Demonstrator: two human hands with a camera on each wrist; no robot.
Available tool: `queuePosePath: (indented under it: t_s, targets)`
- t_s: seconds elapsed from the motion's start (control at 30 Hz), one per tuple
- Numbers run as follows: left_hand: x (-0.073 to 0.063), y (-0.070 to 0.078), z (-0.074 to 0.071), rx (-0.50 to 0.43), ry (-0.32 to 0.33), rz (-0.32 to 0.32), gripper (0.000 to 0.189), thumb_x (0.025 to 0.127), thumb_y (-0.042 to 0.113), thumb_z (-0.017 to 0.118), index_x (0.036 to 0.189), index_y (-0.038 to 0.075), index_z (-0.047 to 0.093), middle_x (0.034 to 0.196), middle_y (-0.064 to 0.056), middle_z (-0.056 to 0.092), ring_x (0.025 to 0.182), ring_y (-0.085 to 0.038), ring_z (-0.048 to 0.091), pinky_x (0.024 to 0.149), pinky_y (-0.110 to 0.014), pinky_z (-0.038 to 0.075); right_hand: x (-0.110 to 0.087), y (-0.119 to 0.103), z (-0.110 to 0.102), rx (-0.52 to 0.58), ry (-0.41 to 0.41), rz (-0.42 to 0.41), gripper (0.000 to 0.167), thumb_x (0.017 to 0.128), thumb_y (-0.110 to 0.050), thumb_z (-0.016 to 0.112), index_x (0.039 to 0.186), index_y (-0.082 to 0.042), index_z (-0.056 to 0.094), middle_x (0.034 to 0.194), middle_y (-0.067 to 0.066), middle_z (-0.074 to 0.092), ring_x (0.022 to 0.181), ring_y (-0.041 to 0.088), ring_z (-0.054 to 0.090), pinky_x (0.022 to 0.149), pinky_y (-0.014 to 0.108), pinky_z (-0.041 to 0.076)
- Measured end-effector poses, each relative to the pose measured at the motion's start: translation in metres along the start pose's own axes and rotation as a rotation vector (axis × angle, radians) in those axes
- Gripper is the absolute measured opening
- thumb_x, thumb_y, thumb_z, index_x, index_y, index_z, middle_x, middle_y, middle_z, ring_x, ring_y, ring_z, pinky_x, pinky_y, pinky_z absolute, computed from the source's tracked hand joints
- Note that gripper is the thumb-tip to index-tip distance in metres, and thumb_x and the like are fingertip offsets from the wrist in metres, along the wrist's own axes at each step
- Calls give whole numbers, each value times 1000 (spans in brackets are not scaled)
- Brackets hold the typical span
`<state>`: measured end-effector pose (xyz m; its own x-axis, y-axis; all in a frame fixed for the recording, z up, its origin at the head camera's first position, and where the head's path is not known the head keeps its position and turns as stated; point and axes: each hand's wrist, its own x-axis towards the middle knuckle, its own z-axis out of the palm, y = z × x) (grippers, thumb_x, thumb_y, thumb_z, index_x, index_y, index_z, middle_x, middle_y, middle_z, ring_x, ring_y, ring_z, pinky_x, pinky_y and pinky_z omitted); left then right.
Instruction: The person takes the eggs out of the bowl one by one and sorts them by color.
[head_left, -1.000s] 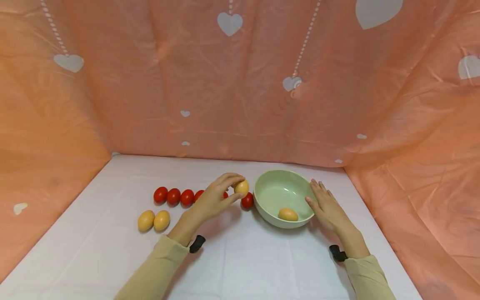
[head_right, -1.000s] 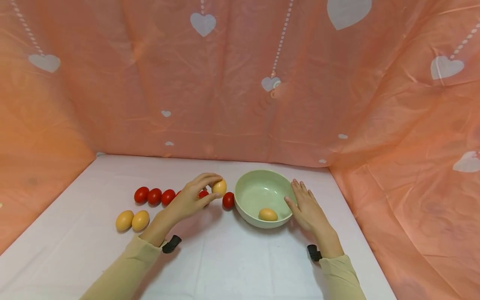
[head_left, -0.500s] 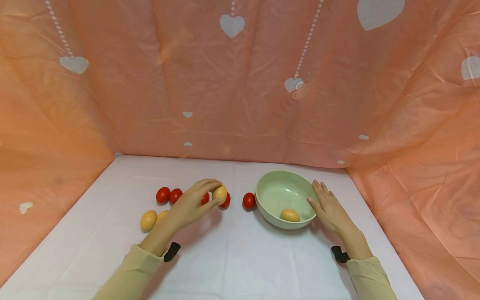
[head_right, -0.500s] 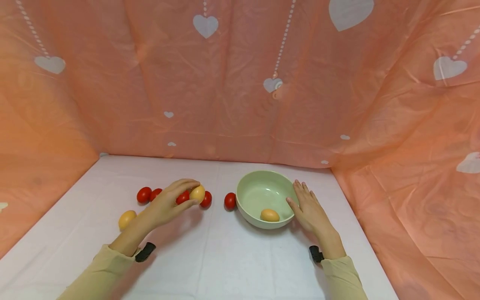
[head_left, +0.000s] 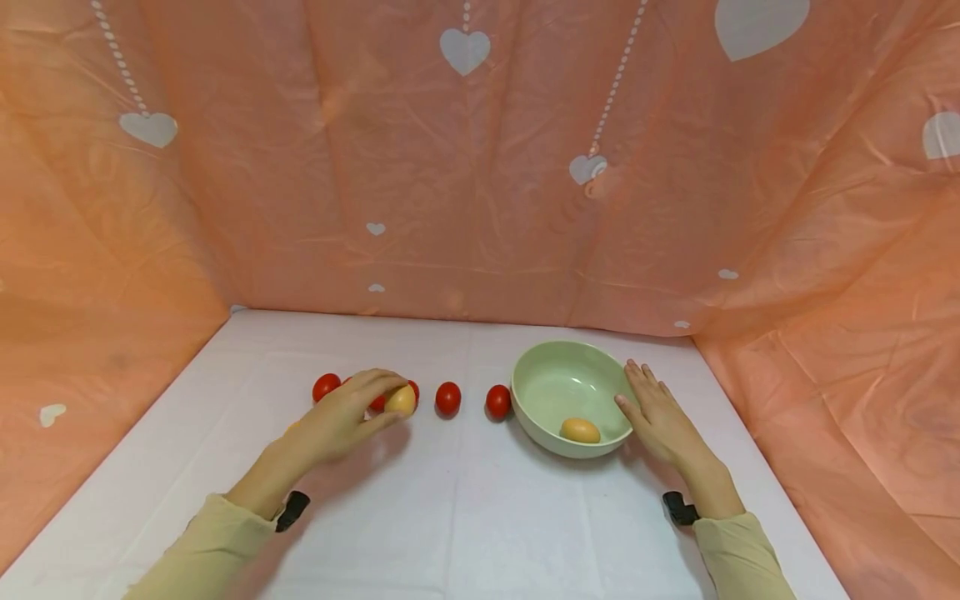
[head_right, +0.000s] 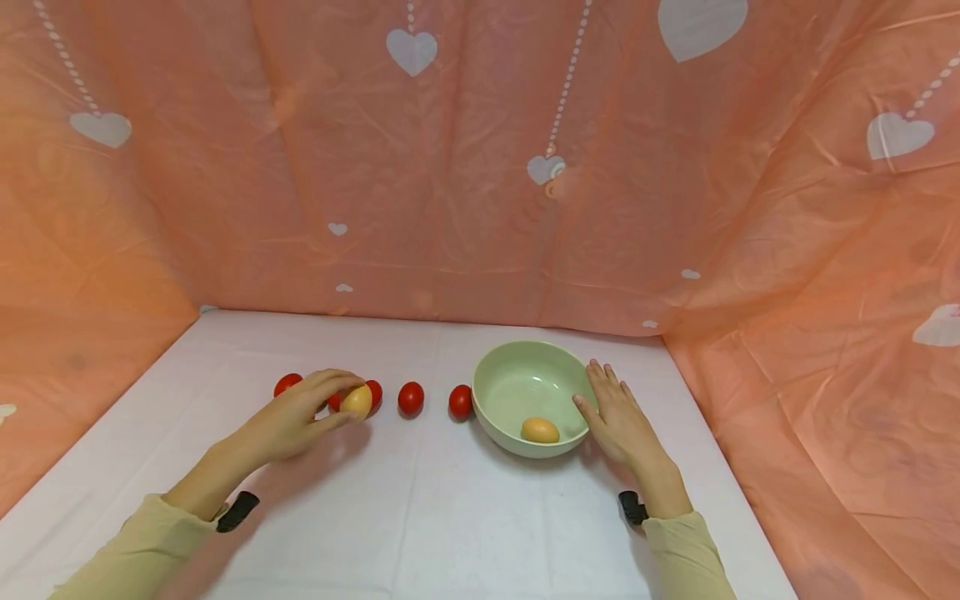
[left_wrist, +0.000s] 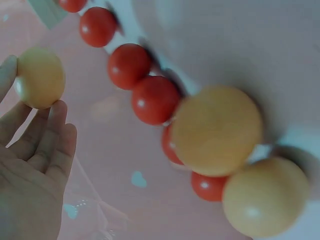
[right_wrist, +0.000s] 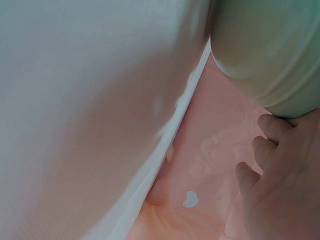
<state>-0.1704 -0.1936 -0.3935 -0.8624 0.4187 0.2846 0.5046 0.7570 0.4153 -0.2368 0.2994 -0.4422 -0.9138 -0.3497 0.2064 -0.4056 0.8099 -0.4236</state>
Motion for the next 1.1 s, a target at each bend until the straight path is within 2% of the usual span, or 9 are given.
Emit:
queuePosePath:
  t_s: [0.23,0.47,0.63,0.8,1.1]
  targets:
    - [-9,-16,1,67,-30,17,42,94,24,79,130,6,68,130,-11,65,124,-34,59,105,-54,51,0,-1,-1,4,2,0,69,112,-38,42,160,9,25,168,25,22,156,49,13,122,67,13]
    - [-18,-29,1,94,-111,-37,43,92,27,81,128,7,69,121,-5,67,114,-26,61,98,-49,55,0,-1,0,11,-1,6,69,113,-38,41,160,9,24,169,25,21,156,48,12,123,66,13]
    - [-22,-37,2,134,-116,0,45,89,25,83,126,4,70,120,-7,69,113,-29,62,96,-50,56,-1,-1,0,10,-4,9,69,112,-38,42,160,9,24,169,25,21,156,49,12,123,66,13]
    - [-24,-42,4,160,-130,20,43,88,25,85,122,4,72,117,-5,71,111,-28,62,97,-50,54,-1,-2,0,5,-6,11,69,112,-39,42,160,9,24,169,24,21,156,49,13,123,66,13]
    - [-27,-44,1,145,-180,-14,39,87,28,85,118,8,74,114,-2,73,111,-27,60,98,-51,52,0,-1,0,-7,1,3,69,112,-38,42,160,9,25,168,25,22,155,49,14,122,67,14]
